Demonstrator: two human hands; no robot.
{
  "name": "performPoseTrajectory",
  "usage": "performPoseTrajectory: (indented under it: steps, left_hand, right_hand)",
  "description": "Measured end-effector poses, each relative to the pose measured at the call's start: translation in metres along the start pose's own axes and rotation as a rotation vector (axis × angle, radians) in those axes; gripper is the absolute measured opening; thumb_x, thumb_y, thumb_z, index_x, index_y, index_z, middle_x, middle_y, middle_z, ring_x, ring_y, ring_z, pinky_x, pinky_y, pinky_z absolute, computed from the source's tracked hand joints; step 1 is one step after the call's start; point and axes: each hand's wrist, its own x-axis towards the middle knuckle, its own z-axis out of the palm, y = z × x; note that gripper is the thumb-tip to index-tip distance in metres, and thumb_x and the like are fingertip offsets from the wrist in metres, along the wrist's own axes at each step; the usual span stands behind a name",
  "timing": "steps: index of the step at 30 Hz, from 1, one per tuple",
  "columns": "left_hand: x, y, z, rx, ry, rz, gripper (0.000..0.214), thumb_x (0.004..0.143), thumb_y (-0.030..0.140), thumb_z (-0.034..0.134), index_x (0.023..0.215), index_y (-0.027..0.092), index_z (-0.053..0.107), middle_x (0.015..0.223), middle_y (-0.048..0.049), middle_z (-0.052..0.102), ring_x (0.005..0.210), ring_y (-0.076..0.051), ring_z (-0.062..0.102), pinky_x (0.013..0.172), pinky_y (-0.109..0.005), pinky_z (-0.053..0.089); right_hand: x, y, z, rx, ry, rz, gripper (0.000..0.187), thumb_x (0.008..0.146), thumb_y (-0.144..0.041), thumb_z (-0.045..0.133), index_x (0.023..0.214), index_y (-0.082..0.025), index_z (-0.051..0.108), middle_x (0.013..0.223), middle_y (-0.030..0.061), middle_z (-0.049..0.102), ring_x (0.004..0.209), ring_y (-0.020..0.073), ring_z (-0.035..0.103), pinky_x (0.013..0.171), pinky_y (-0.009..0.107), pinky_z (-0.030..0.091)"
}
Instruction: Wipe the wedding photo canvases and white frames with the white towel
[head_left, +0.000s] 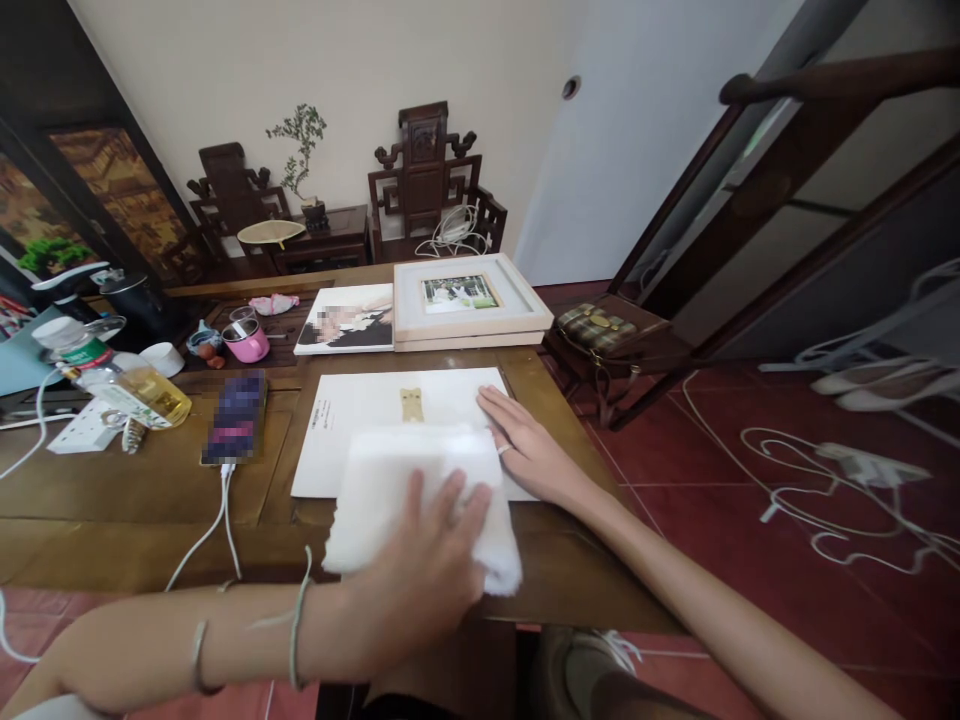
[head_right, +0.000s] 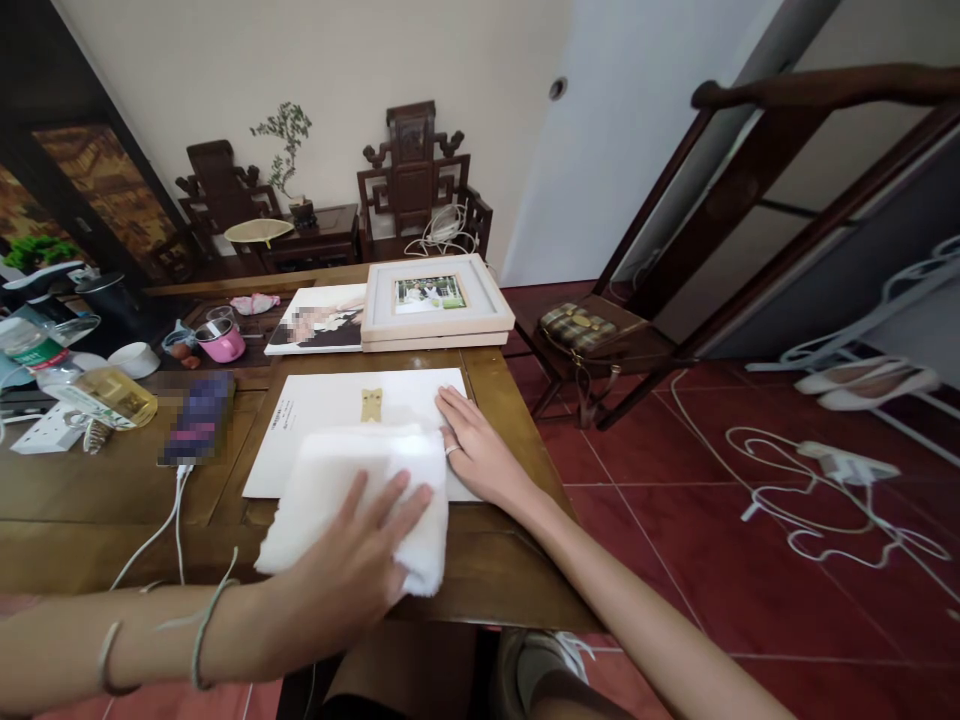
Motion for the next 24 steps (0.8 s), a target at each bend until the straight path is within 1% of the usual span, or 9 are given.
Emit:
performPoseTrajectory:
  steps: [2,4,10,12,15,17,20,22,24]
  left_hand:
    - [-0.004,0.002,-0.006,-0.027,-0.035,0.026,0.015,0.087,0.031,0.062,0.089,0.022,0.074,0.149,-0.0115,0.04,0.135,-0.04,0.037,0.104,-0.062,0.034]
    - [0.003,-0.01,-0.009,-0.038,-0.071,0.035,0.019,0.089,0.032,0.059,0.093,0.021,0.074,0.148,-0.0125,0.041,0.134,-0.038,0.038,0.102,-0.059,0.037]
    - [0.058,-0.083,0.001,-0.11,-0.15,-0.092,0.029,0.098,0.028,0.042,0.108,0.017,0.066,0.145,-0.0137,0.043,0.135,-0.032,0.038,0.099,-0.055,0.041]
    - [0.07,-0.109,0.007,-0.181,-0.142,-0.143,0.033,0.101,0.032,0.037,0.11,0.015,0.064,0.141,-0.0149,0.047,0.128,-0.03,0.046,0.098,-0.05,0.043]
    - [0.071,-0.141,0.014,-0.261,-0.108,-0.192,0.036,0.101,0.035,0.035,0.111,0.015,0.062,0.13,-0.0137,0.057,0.111,-0.026,0.058,0.095,-0.043,0.044]
    - [0.063,-0.154,0.016,-0.291,-0.094,-0.204,0.034,0.101,0.034,0.035,0.111,0.016,0.062,0.125,-0.0119,0.06,0.108,-0.025,0.06,0.095,-0.041,0.044]
    - [0.044,-0.157,0.016,-0.29,-0.091,-0.224,0.035,0.101,0.034,0.033,0.11,0.016,0.063,0.134,-0.0128,0.055,0.121,-0.028,0.053,0.101,-0.045,0.04]
    - [0.028,-0.145,0.016,-0.254,-0.122,-0.252,0.036,0.101,0.033,0.034,0.108,0.015,0.064,0.145,-0.0144,0.044,0.135,-0.031,0.038,0.106,-0.053,0.035]
    - [0.011,-0.125,0.014,-0.217,-0.143,-0.269,0.034,0.101,0.03,0.036,0.105,0.014,0.066,0.152,-0.0146,0.033,0.143,-0.033,0.025,0.109,-0.059,0.028]
  right_hand:
    - [0.0,0.0,0.0,0.001,0.001,-0.005,0.05,0.094,-0.029,0.035,0.141,-0.014,0.045,0.149,0.0133,0.043,0.141,0.0254,0.033,0.118,0.05,0.027]
    - [0.0,0.0,0.0,0.001,0.003,-0.004,0.05,0.094,-0.029,0.034,0.141,-0.014,0.045,0.149,0.0134,0.043,0.141,0.0255,0.034,0.117,0.05,0.027]
    - [-0.001,-0.001,0.001,0.009,0.018,-0.002,0.05,0.095,-0.033,0.035,0.142,-0.018,0.044,0.149,0.012,0.043,0.141,0.0268,0.034,0.116,0.053,0.028]
    - [-0.002,-0.002,0.0,0.007,0.018,0.0,0.05,0.095,-0.033,0.035,0.142,-0.017,0.045,0.149,0.0123,0.043,0.141,0.0264,0.034,0.116,0.052,0.028]
    - [-0.002,-0.002,-0.001,0.013,0.02,0.0,0.05,0.095,-0.032,0.036,0.143,-0.02,0.043,0.15,0.0101,0.042,0.141,0.0261,0.034,0.117,0.052,0.028]
    - [-0.002,-0.002,-0.001,0.019,0.02,0.0,0.05,0.095,-0.032,0.036,0.143,-0.022,0.043,0.15,0.0088,0.042,0.141,0.0262,0.034,0.117,0.053,0.028]
    - [-0.002,-0.002,-0.002,0.025,0.016,0.002,0.05,0.095,-0.032,0.036,0.143,-0.021,0.043,0.15,0.0087,0.042,0.141,0.0262,0.035,0.117,0.053,0.028]
    - [-0.002,-0.003,-0.002,0.023,0.015,0.005,0.05,0.095,-0.032,0.036,0.143,-0.019,0.044,0.149,0.0102,0.043,0.14,0.0261,0.035,0.117,0.052,0.028]
    - [-0.002,-0.004,-0.002,0.019,0.018,0.01,0.05,0.095,-0.032,0.036,0.142,-0.017,0.045,0.149,0.0114,0.043,0.14,0.0261,0.035,0.117,0.052,0.028]
